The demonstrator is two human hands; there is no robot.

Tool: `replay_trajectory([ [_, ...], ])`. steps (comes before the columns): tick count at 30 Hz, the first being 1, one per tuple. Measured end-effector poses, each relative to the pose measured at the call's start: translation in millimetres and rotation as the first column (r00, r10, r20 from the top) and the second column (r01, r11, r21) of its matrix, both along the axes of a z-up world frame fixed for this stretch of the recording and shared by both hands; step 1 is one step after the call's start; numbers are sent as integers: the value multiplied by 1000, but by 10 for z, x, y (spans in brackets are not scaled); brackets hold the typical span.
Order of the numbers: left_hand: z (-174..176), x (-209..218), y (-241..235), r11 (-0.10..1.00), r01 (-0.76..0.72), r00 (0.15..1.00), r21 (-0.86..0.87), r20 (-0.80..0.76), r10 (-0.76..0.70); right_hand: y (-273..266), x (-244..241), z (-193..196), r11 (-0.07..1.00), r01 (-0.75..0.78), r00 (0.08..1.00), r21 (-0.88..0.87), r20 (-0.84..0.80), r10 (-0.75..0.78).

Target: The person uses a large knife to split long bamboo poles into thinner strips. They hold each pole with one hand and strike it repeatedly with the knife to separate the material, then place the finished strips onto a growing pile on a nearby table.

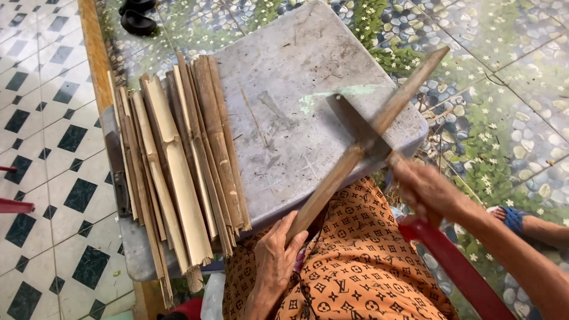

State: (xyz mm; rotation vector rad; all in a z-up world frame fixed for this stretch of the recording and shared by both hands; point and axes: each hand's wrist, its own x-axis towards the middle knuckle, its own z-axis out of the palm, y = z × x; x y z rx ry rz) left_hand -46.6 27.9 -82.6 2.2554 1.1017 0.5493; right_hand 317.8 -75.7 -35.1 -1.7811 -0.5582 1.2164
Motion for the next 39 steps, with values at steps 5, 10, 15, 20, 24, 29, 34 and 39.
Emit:
replay_trajectory([
  [5, -184, 51, -46, 998, 14, 1000, 69, -25, -12, 5, 206, -177, 980, -156, 973, 125, -152, 174],
  [10, 2, 100, -42, 979, 34, 998, 203, -55, -24, -43, 207, -351, 987, -114, 962, 110, -235, 137],
  [15, -14, 102, -33, 978, 28, 999, 206, -39, -20, -114, 411, -516, 938, -269, 851, 220, -401, 338],
  [20, 97, 97, -21, 992, 37, 999, 124, -40, -33, -3, 466, -479, 988, 16, 984, 153, -180, 12],
  [24, 11, 96, -25, 991, 18, 999, 132, -53, -11, 54, 68, -62, 996, 63, 998, 62, -15, -62],
  [29, 34, 84, -49, 995, 11, 1000, 98, -29, -8, 8, 202, -228, 992, -123, 989, 10, -83, 124],
  [34, -24, 82, -32, 995, 7, 999, 104, -37, -4, -12, 97, -270, 968, -232, 968, 96, -78, 240],
  [39, -16, 64, -73, 998, 16, 1000, 62, -28, -14, -23, 101, -249, 975, -224, 974, 1, 33, 223],
])
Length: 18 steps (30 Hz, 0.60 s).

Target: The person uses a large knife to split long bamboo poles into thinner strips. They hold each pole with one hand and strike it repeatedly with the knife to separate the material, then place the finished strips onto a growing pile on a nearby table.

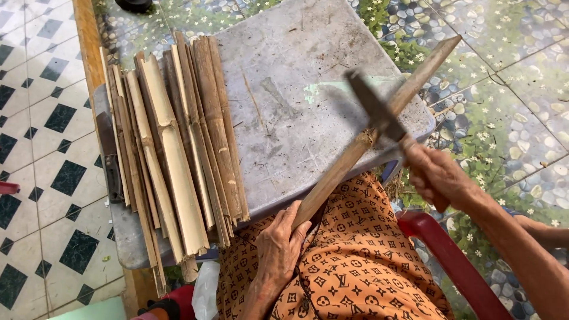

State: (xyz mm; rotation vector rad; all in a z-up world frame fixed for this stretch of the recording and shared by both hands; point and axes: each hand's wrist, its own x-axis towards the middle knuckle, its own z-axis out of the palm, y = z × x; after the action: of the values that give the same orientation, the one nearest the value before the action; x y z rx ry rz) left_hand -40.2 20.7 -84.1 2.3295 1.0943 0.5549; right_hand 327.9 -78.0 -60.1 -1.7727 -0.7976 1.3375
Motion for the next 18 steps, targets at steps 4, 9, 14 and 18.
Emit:
replay_trajectory([
  [4, -50, 8, 67, 999, -25, 1000, -33, -8, 25, 73, -164, 102, 997, -21, 996, 72, -88, 27],
  [9, -6, 3, 30, 995, 0, 1000, -97, 16, 2, 12, -52, 80, 997, 80, 997, 3, 7, -80],
  [14, 11, -5, 66, 994, -1, 999, -110, 51, 6, -40, 148, -250, 997, 82, 991, 3, -102, -81],
  [18, 0, -20, 36, 994, -2, 999, -109, 37, 6, -68, 203, -130, 973, 226, 969, 44, -110, -221],
])
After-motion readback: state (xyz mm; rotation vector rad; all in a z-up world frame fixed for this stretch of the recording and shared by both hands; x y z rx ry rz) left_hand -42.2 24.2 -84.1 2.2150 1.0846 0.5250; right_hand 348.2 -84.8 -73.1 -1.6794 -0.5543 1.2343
